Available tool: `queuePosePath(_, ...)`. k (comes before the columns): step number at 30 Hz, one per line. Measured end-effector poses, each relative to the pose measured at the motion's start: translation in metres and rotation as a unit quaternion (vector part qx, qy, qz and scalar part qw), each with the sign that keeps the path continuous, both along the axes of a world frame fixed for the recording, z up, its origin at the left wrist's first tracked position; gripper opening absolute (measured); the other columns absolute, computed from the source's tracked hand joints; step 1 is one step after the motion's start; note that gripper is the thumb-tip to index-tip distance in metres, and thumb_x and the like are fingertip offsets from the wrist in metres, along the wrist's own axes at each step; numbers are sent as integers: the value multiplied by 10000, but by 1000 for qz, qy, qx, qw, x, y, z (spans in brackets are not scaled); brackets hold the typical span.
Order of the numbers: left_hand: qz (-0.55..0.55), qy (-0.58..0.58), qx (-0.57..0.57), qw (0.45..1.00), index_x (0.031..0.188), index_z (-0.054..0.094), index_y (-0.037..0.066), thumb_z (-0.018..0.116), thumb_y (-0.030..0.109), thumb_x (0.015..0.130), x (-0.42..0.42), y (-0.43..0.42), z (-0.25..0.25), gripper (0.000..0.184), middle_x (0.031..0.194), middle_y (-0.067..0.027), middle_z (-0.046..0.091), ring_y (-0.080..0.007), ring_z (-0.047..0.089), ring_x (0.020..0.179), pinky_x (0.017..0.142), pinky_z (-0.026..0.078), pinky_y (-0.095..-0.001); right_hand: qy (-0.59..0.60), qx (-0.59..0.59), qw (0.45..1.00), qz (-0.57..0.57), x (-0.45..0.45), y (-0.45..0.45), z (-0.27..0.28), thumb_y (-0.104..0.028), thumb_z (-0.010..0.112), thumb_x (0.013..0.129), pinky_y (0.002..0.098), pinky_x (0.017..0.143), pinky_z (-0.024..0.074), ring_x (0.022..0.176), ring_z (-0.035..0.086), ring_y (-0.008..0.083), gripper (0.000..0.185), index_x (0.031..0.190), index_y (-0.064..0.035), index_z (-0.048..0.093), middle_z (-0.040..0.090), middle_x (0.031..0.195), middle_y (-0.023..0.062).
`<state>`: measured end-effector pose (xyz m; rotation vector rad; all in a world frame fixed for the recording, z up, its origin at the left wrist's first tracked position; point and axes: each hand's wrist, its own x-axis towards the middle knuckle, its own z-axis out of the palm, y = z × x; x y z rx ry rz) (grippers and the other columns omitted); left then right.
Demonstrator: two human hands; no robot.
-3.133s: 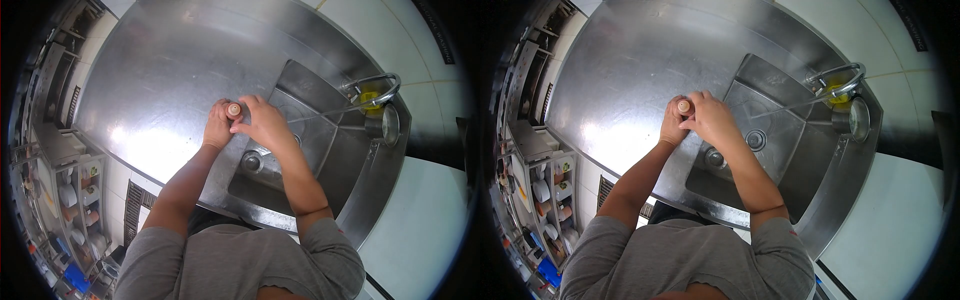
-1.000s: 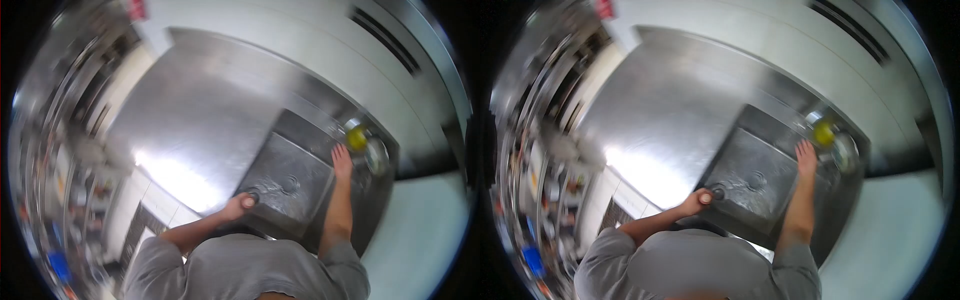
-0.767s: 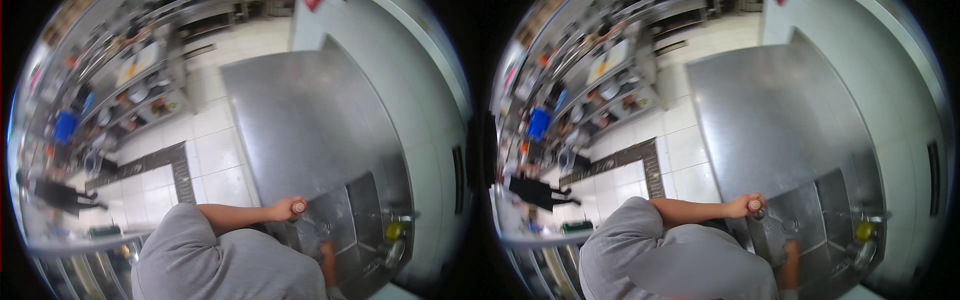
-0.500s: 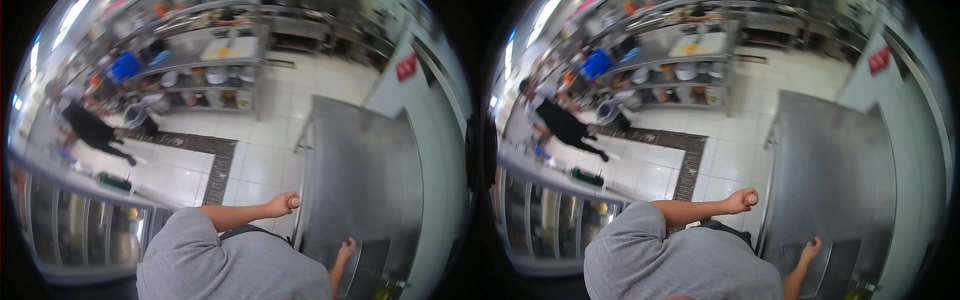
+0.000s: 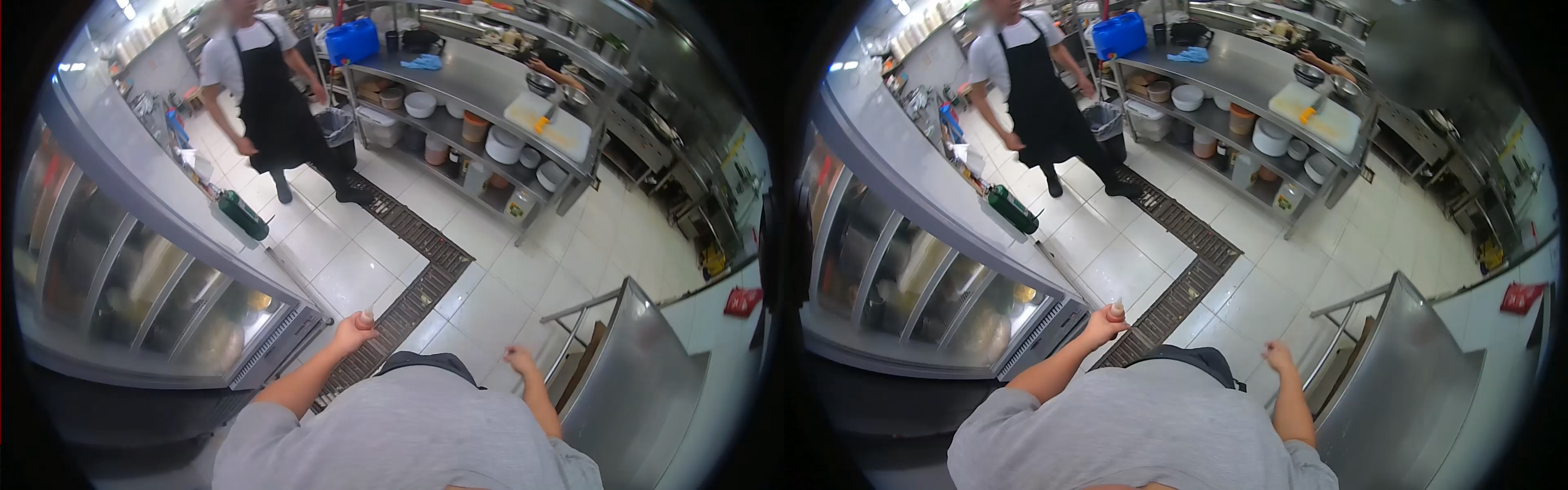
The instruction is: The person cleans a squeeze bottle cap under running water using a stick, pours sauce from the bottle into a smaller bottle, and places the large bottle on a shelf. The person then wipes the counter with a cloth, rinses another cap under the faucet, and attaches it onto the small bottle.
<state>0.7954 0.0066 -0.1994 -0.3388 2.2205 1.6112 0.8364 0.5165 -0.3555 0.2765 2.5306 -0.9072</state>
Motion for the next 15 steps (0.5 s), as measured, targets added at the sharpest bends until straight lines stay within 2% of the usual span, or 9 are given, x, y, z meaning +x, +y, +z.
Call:
queuePosePath(1,18,20,11,1000,875,596,38,776,156,645,-12,-4,0,315,808,-46,647,-141,612,783,761,486,-283,-68,32,997,31,4,-13,8,-286,707,768,368,813,497,893,624,293,393,1091,-70,646,663,986,138)
queuePosePath(2,39,70,40,996,872,595,46,729,99,649,-24,-3,-18,265,809,-44,645,-154,611,773,745,488,-295,-122,5,992,43,14,-4,-33,-341,667,796,382,774,509,844,642,293,389,1069,-64,661,677,935,144)
queuePosePath(3,41,69,9,997,870,595,51,719,85,653,-38,0,-27,253,805,-42,641,-157,610,768,739,488,-300,-198,33,975,90,17,-13,-7,-370,645,802,402,724,520,821,659,293,407,1064,-59,666,684,920,157)
queuePosePath(5,46,64,-49,996,868,593,60,699,58,660,-64,7,-45,233,798,-36,635,-164,609,758,727,489,-310,-243,78,961,103,22,-13,1,-353,630,811,418,691,519,813,665,276,354,1037,-86,683,696,916,114)
queuePosePath(6,77,38,-26,996,896,609,60,660,106,723,-74,7,-79,186,815,-76,654,-202,631,795,731,491,-330,-247,82,959,111,22,-6,-11,-354,624,813,415,701,518,821,664,274,346,1027,-88,685,697,920,111)
queuePosePath(8,129,-32,-123,983,924,625,49,620,214,784,-80,2,-101,217,861,-129,669,-259,642,853,759,491,-360,-265,97,951,126,10,12,-30,-355,614,818,409,721,514,838,661,271,333,1007,-91,691,697,927,105)
queuePosePath(11,165,-62,-212,961,992,651,44,498,422,876,-66,-36,-159,424,958,-214,662,-366,623,963,808,481,-429,-279,131,938,157,-45,47,-47,-357,598,825,401,750,508,863,656,267,318,977,-96,698,697,937,96)
queuePosePath(13,216,-117,-223,943,1036,640,79,607,360,848,-50,-80,-199,340,771,-142,655,-264,643,707,554,485,-365,-274,161,928,195,-96,65,-57,-358,587,830,395,770,504,880,653,264,310,957,-100,703,697,944,90)
queuePosePath(15,292,-157,-250,910,1027,645,83,624,322,841,-39,-97,-159,304,764,-137,658,-269,643,653,525,482,-385,-254,205,905,272,-158,74,-71,-360,577,835,389,790,500,896,650,261,306,937,-103,709,697,951,84)
